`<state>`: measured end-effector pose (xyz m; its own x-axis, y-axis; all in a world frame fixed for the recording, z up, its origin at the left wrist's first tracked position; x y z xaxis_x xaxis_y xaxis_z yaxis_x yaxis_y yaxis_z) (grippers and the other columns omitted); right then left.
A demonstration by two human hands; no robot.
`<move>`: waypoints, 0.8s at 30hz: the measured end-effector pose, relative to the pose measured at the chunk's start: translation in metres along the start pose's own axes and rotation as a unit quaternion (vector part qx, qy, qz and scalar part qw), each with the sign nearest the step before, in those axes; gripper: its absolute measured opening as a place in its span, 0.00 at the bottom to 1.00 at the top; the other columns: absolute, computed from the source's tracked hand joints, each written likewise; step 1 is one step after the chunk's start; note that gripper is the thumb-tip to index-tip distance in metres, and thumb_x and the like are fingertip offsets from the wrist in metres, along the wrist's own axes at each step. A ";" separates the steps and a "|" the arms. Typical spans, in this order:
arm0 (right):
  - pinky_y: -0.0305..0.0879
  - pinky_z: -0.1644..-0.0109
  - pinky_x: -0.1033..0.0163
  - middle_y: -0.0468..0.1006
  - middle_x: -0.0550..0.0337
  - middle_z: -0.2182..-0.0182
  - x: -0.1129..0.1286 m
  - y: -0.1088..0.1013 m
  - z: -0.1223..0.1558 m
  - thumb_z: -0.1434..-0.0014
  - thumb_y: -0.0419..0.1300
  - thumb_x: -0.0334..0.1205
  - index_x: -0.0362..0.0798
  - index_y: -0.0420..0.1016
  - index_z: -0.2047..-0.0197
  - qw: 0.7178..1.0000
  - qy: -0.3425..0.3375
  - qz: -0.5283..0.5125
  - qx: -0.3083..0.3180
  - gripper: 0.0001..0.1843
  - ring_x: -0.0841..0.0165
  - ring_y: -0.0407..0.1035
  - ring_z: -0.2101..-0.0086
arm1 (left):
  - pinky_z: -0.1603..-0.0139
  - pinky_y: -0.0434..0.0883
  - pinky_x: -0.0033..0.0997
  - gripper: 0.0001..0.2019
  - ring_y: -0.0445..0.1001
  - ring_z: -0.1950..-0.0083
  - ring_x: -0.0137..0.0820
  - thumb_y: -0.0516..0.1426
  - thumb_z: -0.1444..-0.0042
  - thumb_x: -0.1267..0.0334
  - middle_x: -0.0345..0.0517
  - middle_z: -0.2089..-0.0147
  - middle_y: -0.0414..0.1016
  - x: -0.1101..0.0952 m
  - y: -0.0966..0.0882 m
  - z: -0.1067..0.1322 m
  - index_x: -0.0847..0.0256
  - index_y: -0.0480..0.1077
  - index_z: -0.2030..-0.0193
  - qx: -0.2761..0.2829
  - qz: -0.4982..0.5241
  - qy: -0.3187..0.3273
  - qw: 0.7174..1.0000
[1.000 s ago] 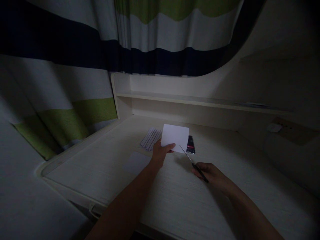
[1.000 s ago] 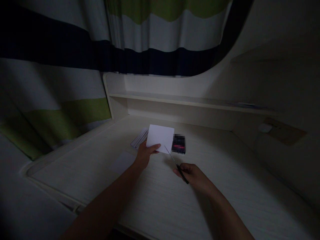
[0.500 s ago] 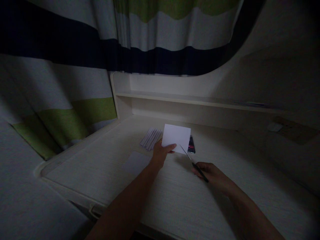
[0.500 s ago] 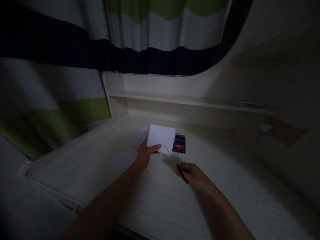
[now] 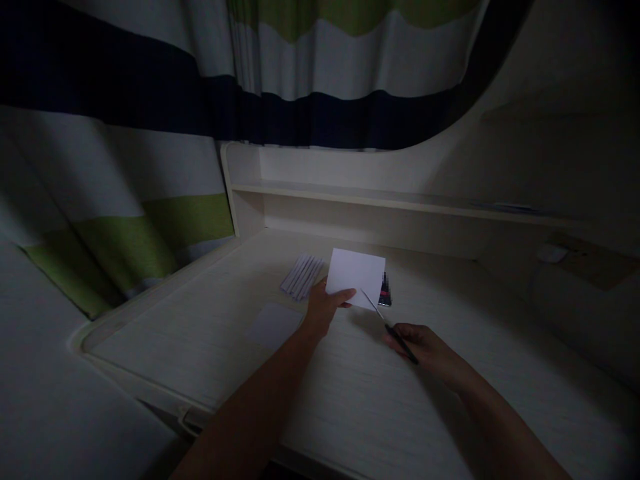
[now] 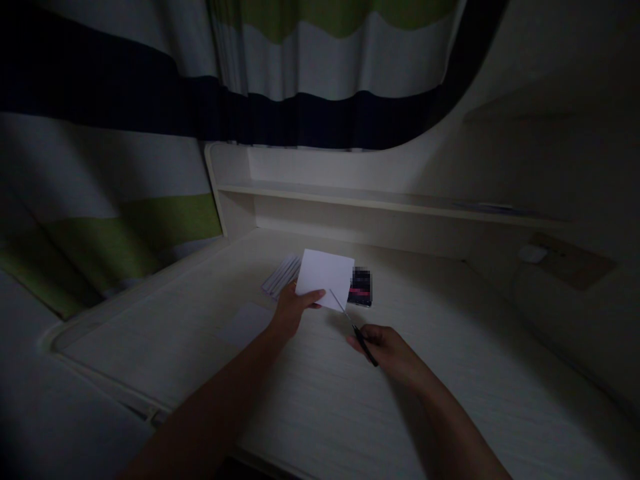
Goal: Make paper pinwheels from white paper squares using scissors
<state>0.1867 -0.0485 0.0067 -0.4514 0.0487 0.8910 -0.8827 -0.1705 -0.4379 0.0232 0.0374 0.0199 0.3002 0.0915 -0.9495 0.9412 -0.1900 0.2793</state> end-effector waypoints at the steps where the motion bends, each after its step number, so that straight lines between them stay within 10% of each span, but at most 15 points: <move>1: 0.46 0.76 0.67 0.53 0.69 0.83 0.001 0.000 0.000 0.55 0.58 0.55 0.48 0.57 0.80 1.000 -0.002 0.003 0.000 0.20 0.76 0.49 0.80 | 0.72 0.70 0.28 0.19 0.73 0.65 0.33 0.63 0.64 0.65 0.49 0.63 0.75 0.000 0.000 0.000 0.65 0.70 0.61 0.001 0.000 0.000 1.000; 24: 0.48 0.77 0.67 0.57 0.68 0.84 -0.003 0.000 -0.001 0.54 0.59 0.53 0.47 0.60 0.81 1.000 -0.008 -0.010 -0.007 0.19 0.76 0.51 0.81 | 0.72 0.71 0.28 0.18 0.73 0.65 0.34 0.62 0.62 0.64 0.49 0.64 0.75 0.002 0.001 0.001 0.65 0.70 0.61 0.026 -0.011 0.008 1.000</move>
<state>0.1877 -0.0472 0.0040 -0.4318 0.0352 0.9013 -0.8931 -0.1561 -0.4218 0.0248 0.0369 0.0179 0.2833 0.1120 -0.9525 0.9381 -0.2385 0.2510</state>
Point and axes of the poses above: each hand's wrist, its own z-axis away from the middle knuckle, its own y-axis out of the palm, x = y × z, the point moved 4 cm from there along -z, towards the middle knuckle
